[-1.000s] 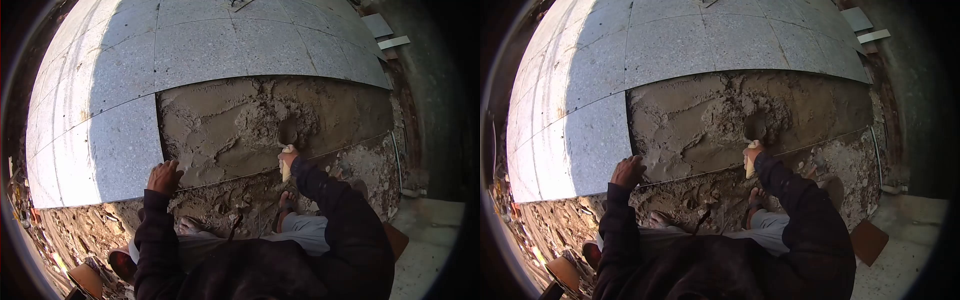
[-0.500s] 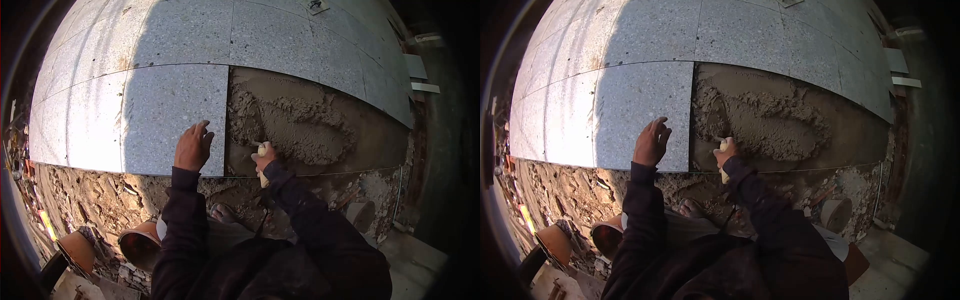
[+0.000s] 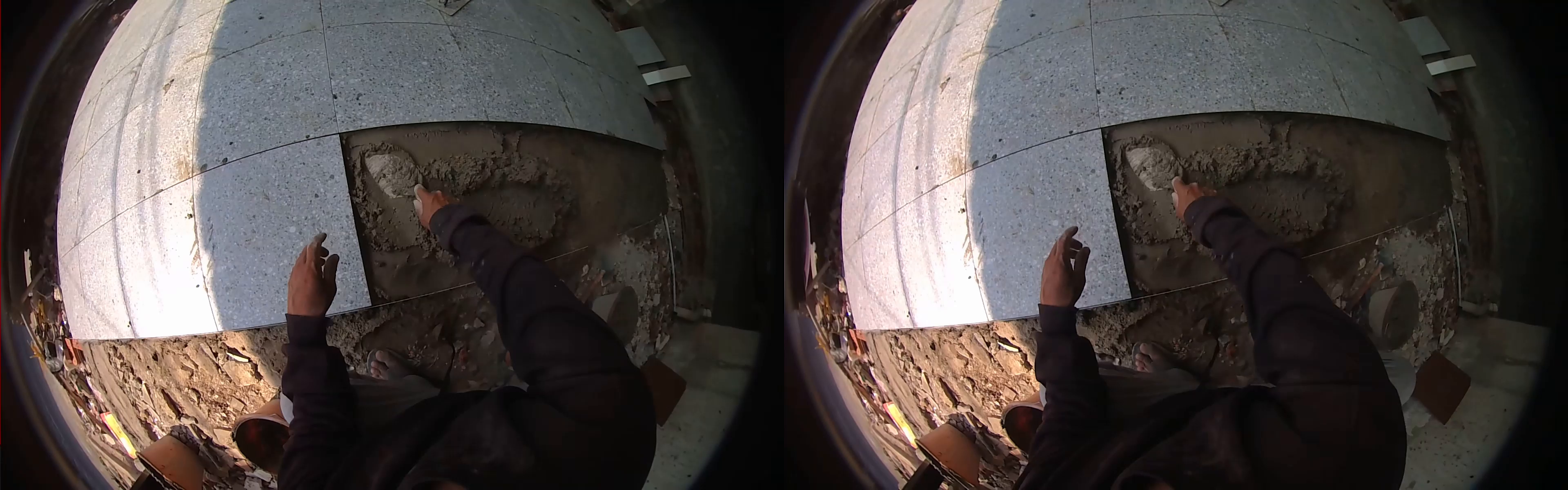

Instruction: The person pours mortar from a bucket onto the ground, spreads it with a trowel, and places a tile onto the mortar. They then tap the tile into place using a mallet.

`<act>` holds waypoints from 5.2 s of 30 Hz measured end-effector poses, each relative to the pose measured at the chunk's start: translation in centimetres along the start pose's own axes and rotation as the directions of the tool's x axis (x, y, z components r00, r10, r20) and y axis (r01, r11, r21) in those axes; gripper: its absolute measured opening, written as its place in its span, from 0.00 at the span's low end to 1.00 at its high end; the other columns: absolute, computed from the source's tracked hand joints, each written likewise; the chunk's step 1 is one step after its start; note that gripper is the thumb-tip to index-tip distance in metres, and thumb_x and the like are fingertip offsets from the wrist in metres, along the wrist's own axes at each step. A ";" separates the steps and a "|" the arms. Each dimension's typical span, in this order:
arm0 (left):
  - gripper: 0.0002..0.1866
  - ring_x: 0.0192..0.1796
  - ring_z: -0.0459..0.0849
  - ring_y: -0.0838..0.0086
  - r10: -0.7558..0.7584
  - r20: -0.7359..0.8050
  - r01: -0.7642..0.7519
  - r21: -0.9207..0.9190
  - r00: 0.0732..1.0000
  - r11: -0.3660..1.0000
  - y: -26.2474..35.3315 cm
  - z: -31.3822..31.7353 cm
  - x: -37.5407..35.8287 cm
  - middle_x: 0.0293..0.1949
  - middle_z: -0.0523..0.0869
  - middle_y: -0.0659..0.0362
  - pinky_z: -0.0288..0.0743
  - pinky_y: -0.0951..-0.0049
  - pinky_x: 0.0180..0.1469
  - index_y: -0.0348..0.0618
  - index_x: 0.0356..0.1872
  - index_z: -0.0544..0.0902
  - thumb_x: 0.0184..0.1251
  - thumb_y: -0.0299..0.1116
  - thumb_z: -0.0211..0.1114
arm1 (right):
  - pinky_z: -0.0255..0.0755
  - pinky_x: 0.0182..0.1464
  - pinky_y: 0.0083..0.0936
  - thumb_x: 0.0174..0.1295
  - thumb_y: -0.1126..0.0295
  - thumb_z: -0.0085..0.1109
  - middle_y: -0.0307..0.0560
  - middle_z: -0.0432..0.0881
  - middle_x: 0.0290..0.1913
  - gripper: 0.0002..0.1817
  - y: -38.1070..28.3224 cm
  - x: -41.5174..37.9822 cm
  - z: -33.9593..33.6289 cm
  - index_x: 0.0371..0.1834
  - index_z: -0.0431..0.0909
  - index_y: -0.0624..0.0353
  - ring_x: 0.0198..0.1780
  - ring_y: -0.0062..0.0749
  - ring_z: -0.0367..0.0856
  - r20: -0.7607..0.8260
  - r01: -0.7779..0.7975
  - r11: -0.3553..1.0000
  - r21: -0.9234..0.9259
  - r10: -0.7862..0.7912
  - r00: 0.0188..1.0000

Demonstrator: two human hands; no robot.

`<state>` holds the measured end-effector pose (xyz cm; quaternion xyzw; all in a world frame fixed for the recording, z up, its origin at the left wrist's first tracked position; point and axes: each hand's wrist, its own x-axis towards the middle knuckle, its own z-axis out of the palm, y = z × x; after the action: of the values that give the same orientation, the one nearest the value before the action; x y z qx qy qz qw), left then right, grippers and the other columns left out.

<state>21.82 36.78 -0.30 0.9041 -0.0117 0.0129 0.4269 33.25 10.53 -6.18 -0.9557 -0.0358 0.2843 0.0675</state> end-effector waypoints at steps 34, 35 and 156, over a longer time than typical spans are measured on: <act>0.22 0.37 0.78 0.58 0.123 0.165 -0.144 0.122 0.979 0.982 4.7 4.1 2.7 0.33 0.78 0.51 0.72 0.64 0.37 0.43 0.53 0.68 0.54 0.27 0.61 | 0.70 0.46 0.45 0.60 0.61 0.48 0.52 0.77 0.46 0.18 1.6 -5.2 -10.7 0.52 0.68 0.52 0.45 0.50 0.76 0.069 0.141 0.986 -0.089 -0.135 0.988; 0.22 0.37 0.78 0.58 0.122 0.159 -0.142 0.122 0.980 0.982 4.4 4.2 2.6 0.33 0.78 0.51 0.72 0.64 0.37 0.43 0.53 0.68 0.54 0.27 0.61 | 0.70 0.46 0.45 0.60 0.61 0.48 0.52 0.77 0.46 0.18 1.3 -4.4 -10.2 0.52 0.68 0.52 0.45 0.50 0.76 0.067 0.145 0.985 -0.093 -0.139 0.988; 0.37 0.32 0.79 0.71 0.037 0.090 -0.048 0.119 0.995 0.992 3.0 3.2 1.2 0.45 0.74 0.51 0.73 0.71 0.35 0.47 0.66 0.52 0.55 0.19 0.59 | 0.75 0.27 0.31 0.63 0.64 0.43 0.54 0.77 0.44 0.21 18.1 -5.0 -2.1 0.57 0.62 0.60 0.26 0.36 0.80 -0.072 -0.229 0.585 0.778 0.445 0.893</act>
<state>22.97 32.44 0.04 0.9276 -0.0489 -0.0168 0.3701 30.77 -8.14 -4.49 -0.8577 0.2776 0.1530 0.4048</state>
